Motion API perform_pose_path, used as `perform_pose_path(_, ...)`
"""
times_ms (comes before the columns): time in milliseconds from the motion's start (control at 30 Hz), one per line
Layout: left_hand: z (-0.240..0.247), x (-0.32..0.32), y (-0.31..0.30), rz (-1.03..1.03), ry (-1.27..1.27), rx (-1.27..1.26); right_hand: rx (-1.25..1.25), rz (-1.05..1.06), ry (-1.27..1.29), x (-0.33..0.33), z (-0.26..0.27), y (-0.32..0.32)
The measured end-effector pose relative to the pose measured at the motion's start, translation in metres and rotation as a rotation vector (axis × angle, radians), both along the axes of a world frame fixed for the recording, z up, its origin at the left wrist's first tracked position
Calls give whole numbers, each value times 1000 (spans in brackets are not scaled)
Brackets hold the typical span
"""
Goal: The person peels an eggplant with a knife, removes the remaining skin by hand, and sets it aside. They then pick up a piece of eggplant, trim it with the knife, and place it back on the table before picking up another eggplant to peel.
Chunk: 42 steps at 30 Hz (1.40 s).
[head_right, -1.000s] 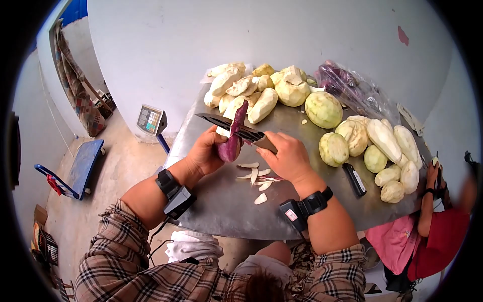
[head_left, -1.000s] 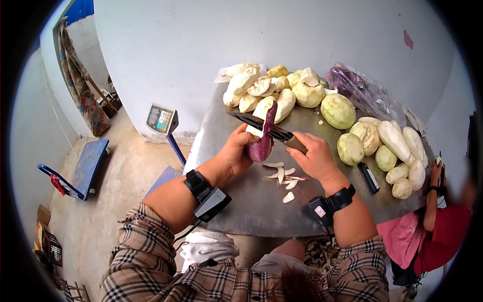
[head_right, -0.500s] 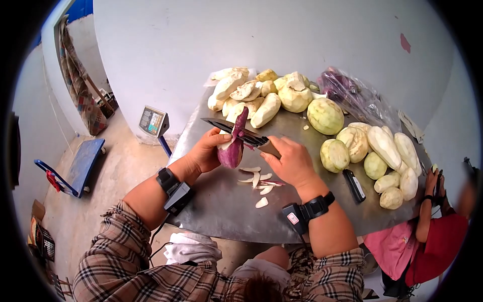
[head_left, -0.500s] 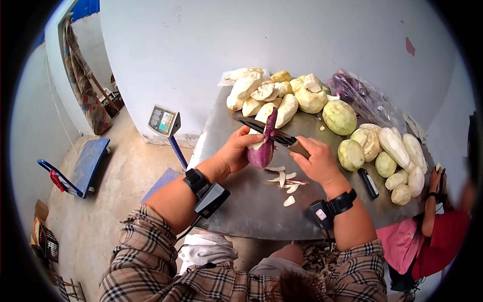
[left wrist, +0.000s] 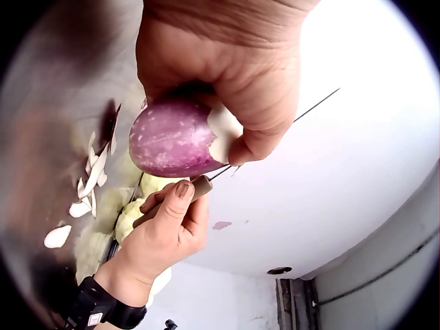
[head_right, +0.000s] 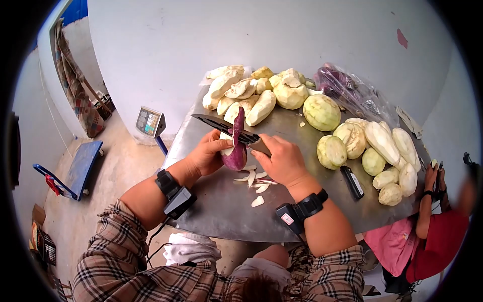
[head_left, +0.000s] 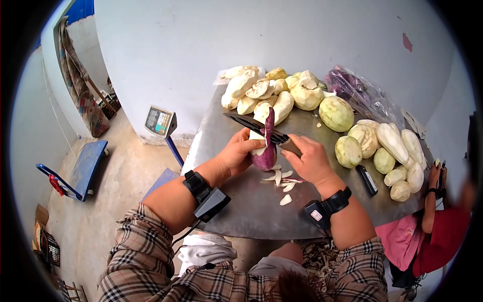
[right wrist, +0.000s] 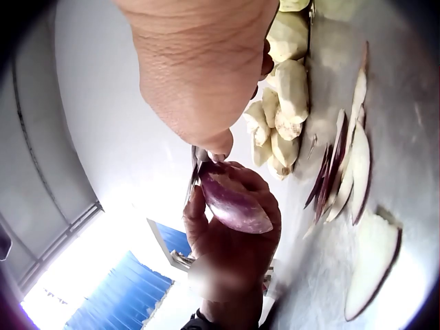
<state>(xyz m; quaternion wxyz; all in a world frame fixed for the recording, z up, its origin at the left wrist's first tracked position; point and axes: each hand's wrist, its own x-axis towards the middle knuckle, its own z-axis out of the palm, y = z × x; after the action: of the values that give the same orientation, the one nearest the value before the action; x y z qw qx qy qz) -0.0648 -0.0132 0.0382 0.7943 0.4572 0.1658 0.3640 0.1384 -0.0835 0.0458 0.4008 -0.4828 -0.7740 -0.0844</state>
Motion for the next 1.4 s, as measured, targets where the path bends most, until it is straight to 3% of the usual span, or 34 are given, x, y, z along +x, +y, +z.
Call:
perform_pose_path(367,5,1,-9,120,20,32,10,-10,11,4,-3,3)
perform_pose_path(1400,7,-9,-6,69,-71,49,-26,39,176,15,1,4)
